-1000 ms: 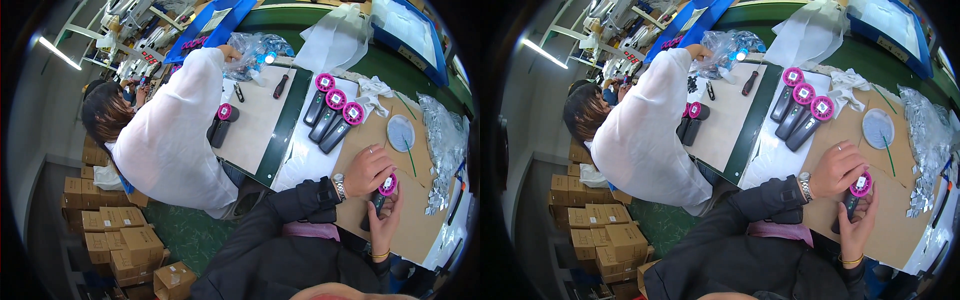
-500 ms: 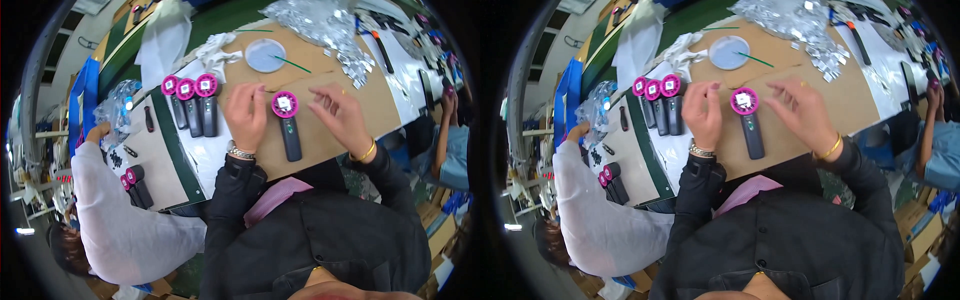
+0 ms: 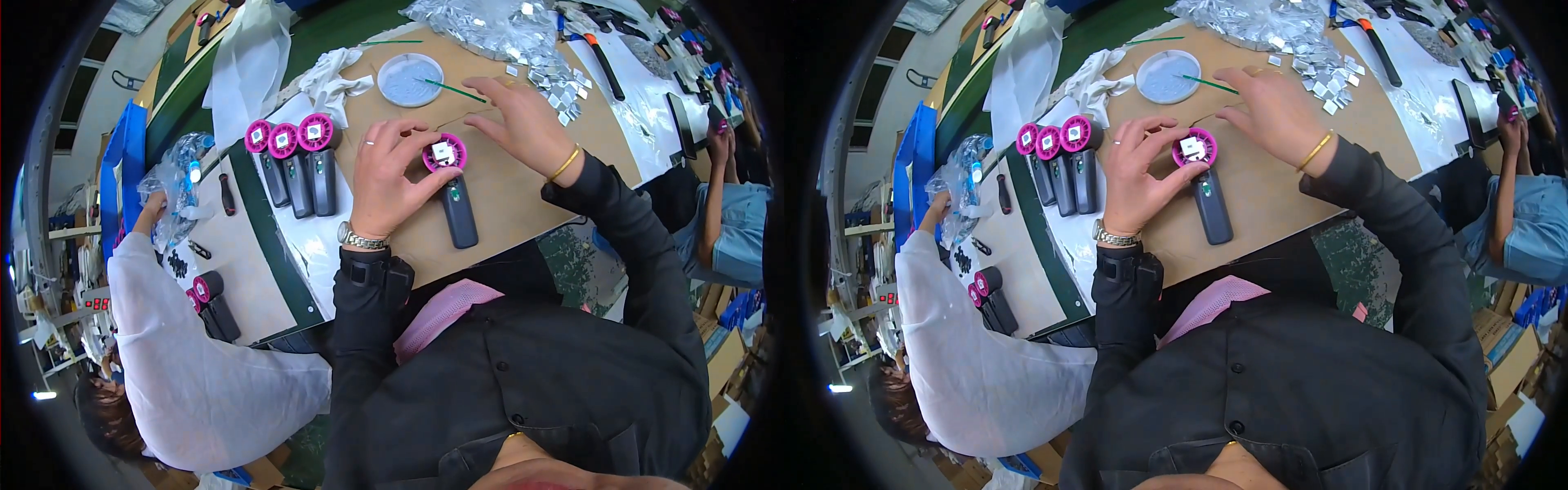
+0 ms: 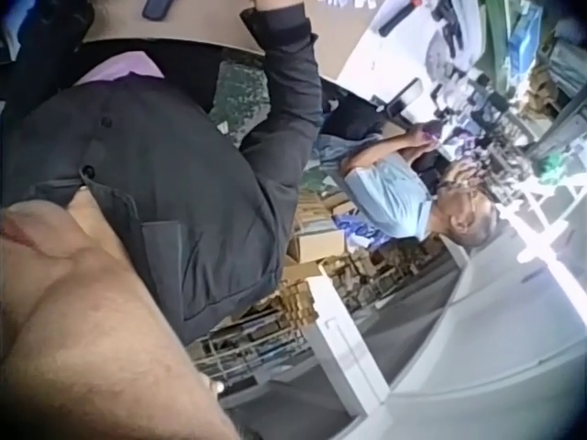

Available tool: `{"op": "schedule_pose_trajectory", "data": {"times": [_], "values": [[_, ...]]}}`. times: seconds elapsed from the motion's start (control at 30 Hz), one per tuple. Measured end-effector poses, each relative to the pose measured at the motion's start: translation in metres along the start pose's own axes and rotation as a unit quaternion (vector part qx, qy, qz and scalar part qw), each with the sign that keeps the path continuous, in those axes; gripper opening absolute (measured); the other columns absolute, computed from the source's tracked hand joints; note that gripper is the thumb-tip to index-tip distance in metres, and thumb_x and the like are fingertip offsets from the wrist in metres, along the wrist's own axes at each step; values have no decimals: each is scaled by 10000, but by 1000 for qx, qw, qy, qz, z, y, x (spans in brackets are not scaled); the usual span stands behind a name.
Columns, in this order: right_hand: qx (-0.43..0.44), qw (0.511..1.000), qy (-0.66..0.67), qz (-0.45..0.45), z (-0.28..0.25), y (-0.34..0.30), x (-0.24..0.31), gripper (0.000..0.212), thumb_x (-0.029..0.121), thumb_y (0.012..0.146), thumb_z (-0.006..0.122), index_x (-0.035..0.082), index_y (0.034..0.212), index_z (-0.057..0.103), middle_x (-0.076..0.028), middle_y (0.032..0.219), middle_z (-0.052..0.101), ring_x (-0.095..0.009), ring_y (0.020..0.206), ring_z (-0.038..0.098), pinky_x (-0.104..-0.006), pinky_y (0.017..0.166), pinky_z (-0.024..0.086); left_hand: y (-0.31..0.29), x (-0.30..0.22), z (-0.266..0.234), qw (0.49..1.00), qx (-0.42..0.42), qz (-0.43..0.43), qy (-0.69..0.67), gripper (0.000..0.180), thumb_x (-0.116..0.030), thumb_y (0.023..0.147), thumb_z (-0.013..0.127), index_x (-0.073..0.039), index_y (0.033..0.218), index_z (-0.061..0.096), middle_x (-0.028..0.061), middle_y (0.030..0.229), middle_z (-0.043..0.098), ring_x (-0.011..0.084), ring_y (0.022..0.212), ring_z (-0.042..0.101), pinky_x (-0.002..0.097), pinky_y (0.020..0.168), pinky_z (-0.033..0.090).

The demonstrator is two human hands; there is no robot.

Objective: The person applies a substance to a handheld fan with a stick, presses a square component onto it, and wipes the fan with a cloth.

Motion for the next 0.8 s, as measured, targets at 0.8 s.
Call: {"op": "schedule_pose_trajectory", "data": {"times": [0.8], "values": [[-80,991,75,78,-3,37,-40,194,186,923,781,6,996,776,-114,855,713,-216,681,645,-334,643,510,0,-7,13,996,72,11,-51,204,-56,772,826,-74,945,720,71,934,662,279,898,642,384,758,511]]}}
Point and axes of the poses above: each hand's wrist, its own y-axis towards the middle knuckle, its own z-axis out of the palm, x = y × z, the point moved 8 cm from there along y, towards the middle knuckle
